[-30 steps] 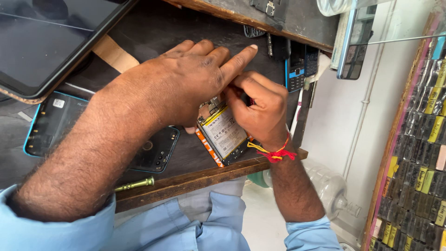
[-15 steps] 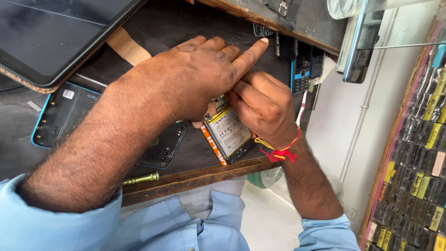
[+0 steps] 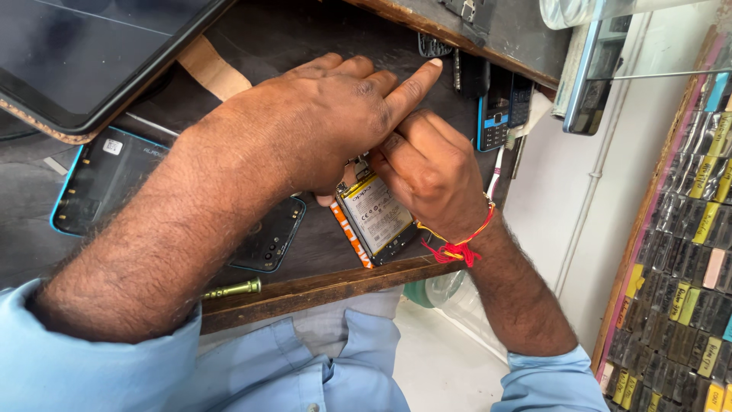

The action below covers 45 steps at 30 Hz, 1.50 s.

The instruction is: The person uses a screwdriver to remove multiple small screws from the internal frame of a mobile phone and then uses a thin metal tool to pry up internal connectors.

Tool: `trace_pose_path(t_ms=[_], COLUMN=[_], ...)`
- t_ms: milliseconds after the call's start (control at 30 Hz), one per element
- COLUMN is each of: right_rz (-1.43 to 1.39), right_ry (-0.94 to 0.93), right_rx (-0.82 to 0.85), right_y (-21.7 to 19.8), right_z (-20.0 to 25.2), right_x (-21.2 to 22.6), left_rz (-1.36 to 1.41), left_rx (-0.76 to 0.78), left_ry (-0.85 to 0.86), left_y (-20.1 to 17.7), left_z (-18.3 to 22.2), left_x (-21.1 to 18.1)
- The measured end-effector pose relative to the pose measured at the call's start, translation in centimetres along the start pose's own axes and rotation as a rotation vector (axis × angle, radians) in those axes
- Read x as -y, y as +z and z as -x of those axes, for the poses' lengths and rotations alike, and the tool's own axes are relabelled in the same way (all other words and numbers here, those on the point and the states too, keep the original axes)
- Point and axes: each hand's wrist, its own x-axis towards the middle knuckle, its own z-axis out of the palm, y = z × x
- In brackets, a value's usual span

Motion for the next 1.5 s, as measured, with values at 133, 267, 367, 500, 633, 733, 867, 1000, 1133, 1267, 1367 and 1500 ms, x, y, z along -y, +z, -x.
trace_pose_path(t_ms=[133,267,367,500,633,733,867,1000,1133,1267,1367,1500], right_rz=[0.013,0.017,0.015,0.002,-0.008,-0.003,-0.019,-0.037,-0.130,-0.228,-0.317,-0.272], right_ry=[-0.007,0.016,0.017,0.037,0.048,0.066,0.085,0.142,0.363,0.417,0.395,0.349], right_rx=[-0.020,-0.020,-0.030,-0.040,-0.076,-0.093,-0.113,-0.124,-0.221,-0.242,-0.238,-0.221], right_y=[0.4,0.6,0.7,0.8,1.1,1.4,1.6,1.2,0.3,0.7,1.4,1.3], right_z=[0.2,0.2,0.2,0.3,0.4,0.4,0.5,1.1,2.6,3.3,2.7,1.6], right_x=[0.0,0.1,0.2,0.2,0.3,0.4,0.6,0.5,0.5,0.5,0.3,0.1], left_rz=[-0.019,-0.050,-0.032,0.004,-0.009,-0.040,-0.036,-0.011,-0.023,-0.018,-0.016,0.004], left_rx=[-0.023,-0.042,-0.049,-0.036,-0.033,-0.011,0.032,-0.040,0.107,0.069,0.010,0.045], left_ry=[0.009,0.010,0.014,0.011,0.010,-0.003,-0.012,0.003,-0.056,-0.034,0.000,0.000], left_y=[0.2,0.5,0.2,-0.1,0.1,0.5,0.6,0.3,-0.1,-0.1,0.3,0.2], left_z=[0.1,0.1,0.2,0.0,0.1,0.0,-0.1,0.0,-0.3,0.0,0.0,0.0], left_x=[0.1,0.1,0.0,0.0,0.1,0.2,0.3,0.1,-0.1,-0.1,0.2,0.4])
